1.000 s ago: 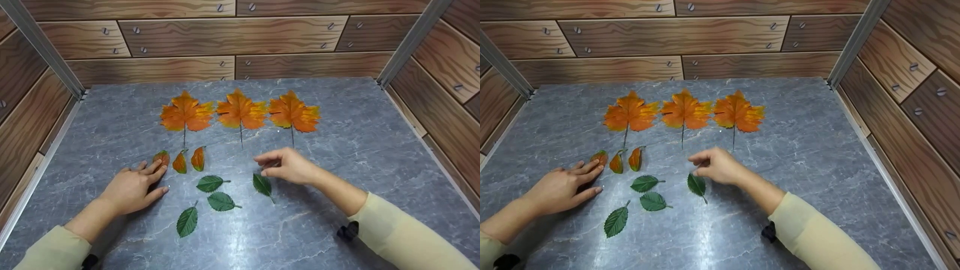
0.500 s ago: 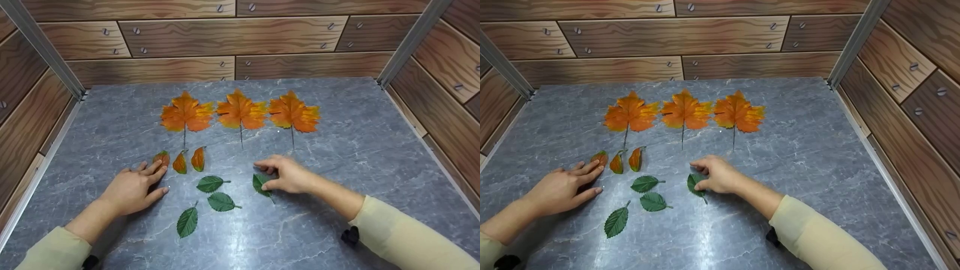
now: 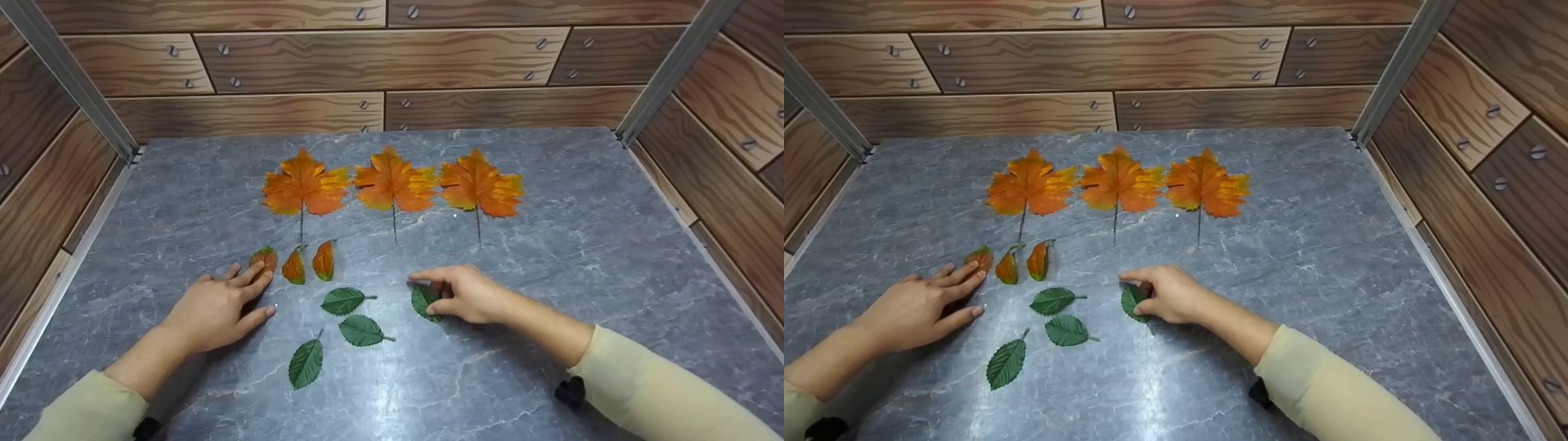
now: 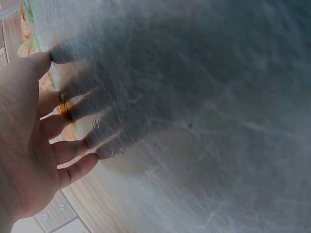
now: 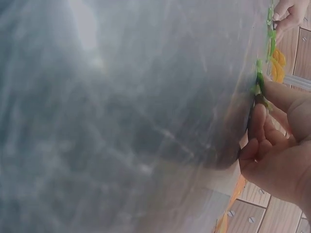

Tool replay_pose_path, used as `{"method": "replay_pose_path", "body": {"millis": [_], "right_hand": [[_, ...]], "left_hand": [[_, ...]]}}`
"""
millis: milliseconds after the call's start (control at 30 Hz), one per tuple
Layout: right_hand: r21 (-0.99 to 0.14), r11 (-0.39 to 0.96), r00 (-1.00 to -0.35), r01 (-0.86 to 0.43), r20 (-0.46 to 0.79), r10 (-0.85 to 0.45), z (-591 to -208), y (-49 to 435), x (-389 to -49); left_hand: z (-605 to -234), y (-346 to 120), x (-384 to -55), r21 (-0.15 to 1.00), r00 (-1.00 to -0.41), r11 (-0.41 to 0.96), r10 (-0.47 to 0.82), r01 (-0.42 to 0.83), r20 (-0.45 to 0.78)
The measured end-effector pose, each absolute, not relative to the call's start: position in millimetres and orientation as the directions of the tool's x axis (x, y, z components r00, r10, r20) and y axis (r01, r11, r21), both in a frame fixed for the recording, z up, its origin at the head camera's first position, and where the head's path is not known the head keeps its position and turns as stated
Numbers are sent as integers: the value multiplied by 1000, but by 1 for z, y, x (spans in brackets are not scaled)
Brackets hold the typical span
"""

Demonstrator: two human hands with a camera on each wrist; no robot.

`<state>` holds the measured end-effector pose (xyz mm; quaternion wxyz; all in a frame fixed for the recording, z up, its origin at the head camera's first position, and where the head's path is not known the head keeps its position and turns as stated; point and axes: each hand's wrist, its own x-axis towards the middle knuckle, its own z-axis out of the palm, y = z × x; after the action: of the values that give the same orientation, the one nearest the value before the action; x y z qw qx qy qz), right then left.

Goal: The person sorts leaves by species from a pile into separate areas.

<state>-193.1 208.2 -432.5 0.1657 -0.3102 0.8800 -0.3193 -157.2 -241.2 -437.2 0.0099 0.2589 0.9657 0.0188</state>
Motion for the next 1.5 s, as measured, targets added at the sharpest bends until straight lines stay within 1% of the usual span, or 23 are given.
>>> {"method": "replay_pose_path", "body": {"millis": [167,333,500,633,767,900,1033,1233,1500], "right_hand": [[-735,564,-793,-376,-60,-606,-429,215,-195],[-801,535,-858,-269,-52,-510,-425,228,-202],[-819,540,-919,-191,-44,-392,-423,246,-212],[-816,548,-948,-183,-1,-318,-426,261,-218],[-786,591,-967,-182,33,-253,-427,277,-223],[-756,639,-980,-144,18,-200,-429,292,-226],[-730,673,-985,-117,-1,-173,-430,304,-228],[-694,708,-986,-130,17,-164,-431,321,-230],[-676,721,-983,-153,26,-184,-433,339,-232]], "left_hand": [[-437,-243,-156,43,-869,868,496,495,-8],[-438,-243,-156,51,-873,872,488,486,-16],[-439,-243,-155,54,-873,873,487,485,-17],[-440,-243,-155,49,-874,873,486,485,-21],[-439,-242,-156,48,-874,874,486,484,-23],[-439,-242,-156,50,-874,873,486,484,-22],[-439,-242,-155,57,-875,874,484,482,-23],[-438,-242,-155,60,-873,873,487,485,-21],[-439,-242,-157,57,-871,870,492,490,-11]]}}
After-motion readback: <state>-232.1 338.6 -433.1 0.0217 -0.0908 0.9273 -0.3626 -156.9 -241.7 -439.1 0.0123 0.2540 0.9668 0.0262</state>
